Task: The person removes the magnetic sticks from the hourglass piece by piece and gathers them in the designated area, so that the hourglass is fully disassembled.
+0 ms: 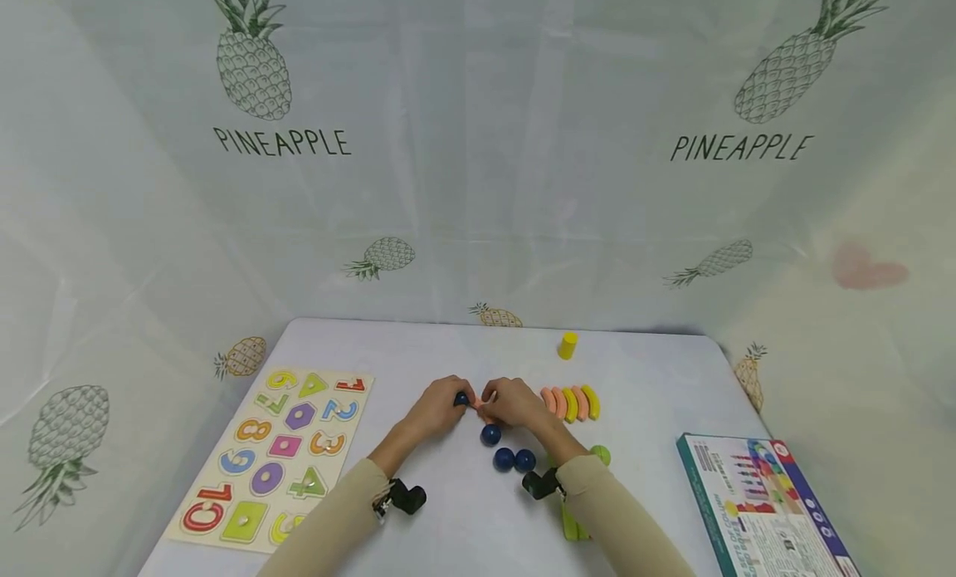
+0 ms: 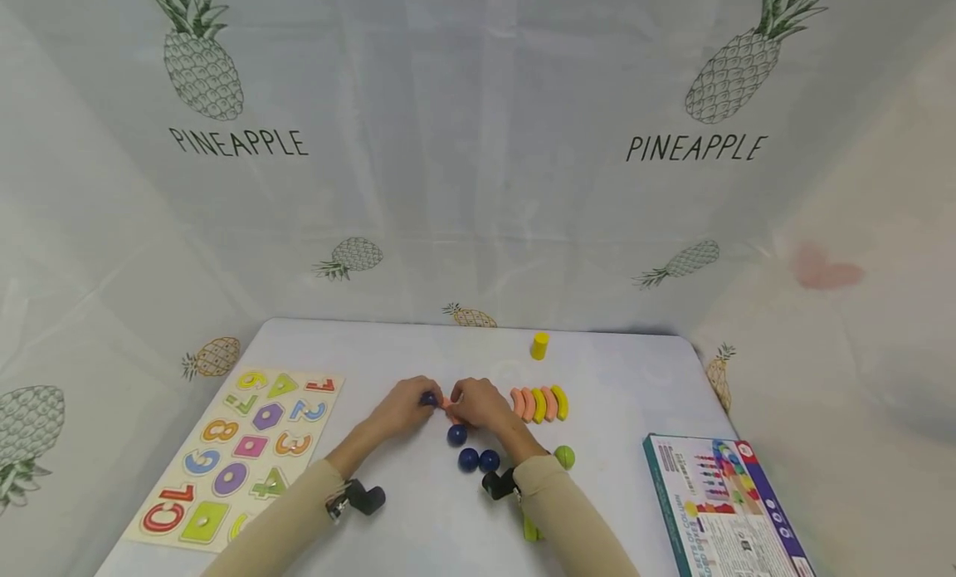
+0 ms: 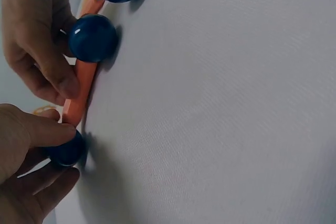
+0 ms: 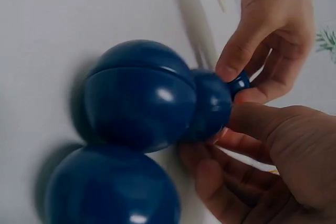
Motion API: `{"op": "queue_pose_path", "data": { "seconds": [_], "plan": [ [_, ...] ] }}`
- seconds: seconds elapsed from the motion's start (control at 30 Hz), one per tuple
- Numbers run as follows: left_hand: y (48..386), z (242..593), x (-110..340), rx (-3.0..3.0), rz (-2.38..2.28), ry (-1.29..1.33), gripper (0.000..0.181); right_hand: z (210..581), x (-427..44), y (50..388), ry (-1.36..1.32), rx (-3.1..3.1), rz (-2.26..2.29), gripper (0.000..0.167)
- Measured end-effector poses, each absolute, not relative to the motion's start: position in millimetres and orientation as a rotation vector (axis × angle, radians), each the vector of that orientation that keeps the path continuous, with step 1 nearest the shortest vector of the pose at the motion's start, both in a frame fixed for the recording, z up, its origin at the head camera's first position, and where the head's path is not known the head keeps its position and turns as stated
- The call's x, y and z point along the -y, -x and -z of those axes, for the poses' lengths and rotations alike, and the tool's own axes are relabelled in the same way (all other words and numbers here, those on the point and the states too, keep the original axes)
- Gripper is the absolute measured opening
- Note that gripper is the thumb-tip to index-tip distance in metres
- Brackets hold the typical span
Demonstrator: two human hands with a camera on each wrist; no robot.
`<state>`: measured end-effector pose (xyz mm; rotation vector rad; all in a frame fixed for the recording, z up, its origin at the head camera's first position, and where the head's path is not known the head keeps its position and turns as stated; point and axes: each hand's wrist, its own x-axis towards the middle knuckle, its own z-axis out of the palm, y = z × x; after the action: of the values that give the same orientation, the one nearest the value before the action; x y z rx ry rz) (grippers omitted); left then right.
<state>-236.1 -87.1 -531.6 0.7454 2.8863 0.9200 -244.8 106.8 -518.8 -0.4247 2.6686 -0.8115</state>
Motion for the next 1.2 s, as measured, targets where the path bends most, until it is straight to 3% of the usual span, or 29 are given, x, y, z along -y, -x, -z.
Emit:
{"op": "queue_pose_path", "data": {
  "seconds": [0.33, 0.77, 1.2],
  "plan": [
    [222, 535, 106, -2.897, -0.882, -0.588, 0.024, 514, -121, 245, 0.094, -2.636, 0.856, 0.021],
    [180, 536, 93, -2.679, -0.994, -0.718, 0.030, 521, -132, 240, 0.026, -2.475, 1.153, 0.020],
    [171, 536, 78, -2.657, -1.000, -0.771, 0.029, 524, -131, 238, 0.026, -2.420, 1.201, 0.022]
  ]
}}
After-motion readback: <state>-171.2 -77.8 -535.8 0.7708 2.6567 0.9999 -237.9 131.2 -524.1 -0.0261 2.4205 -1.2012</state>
